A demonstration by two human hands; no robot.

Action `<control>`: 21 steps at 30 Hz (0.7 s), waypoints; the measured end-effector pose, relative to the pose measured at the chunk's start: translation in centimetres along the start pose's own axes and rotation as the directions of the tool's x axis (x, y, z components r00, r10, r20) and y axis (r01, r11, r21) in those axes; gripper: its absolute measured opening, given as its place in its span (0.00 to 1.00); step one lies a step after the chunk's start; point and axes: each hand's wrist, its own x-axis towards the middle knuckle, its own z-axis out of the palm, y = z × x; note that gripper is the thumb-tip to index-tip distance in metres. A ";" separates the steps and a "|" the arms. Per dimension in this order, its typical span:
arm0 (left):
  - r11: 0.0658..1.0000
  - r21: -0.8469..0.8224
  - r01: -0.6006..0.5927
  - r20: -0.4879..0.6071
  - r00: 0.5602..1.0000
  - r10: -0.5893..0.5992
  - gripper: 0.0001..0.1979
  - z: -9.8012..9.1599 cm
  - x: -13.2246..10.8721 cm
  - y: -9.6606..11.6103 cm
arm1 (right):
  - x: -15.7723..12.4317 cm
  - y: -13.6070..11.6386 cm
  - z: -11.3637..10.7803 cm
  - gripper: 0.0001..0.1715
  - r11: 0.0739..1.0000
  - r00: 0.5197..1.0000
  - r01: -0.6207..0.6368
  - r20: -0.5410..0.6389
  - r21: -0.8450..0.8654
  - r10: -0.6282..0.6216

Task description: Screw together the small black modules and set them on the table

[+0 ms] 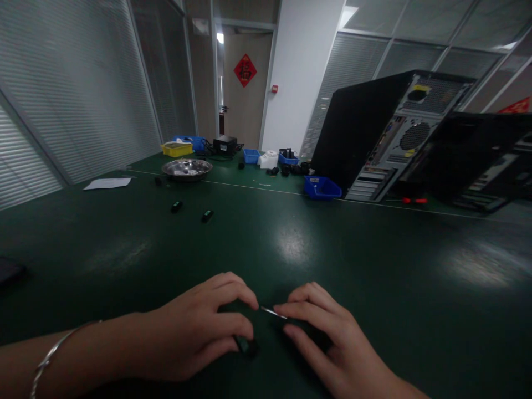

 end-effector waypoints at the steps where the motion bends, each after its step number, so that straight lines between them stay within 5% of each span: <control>1: 1.000 -0.014 0.018 -0.013 1.000 -0.018 0.15 0.2 0.0 -0.1 | 0.0 -0.1 -0.1 0.16 1.000 1.000 0.000 0.011 0.003 0.000; 21: 0.988 -0.096 0.119 -0.047 0.991 -0.124 0.11 1.5 -0.1 -1.1 | 0.3 -0.8 0.0 0.16 0.995 0.991 0.059 0.125 -0.078 -0.049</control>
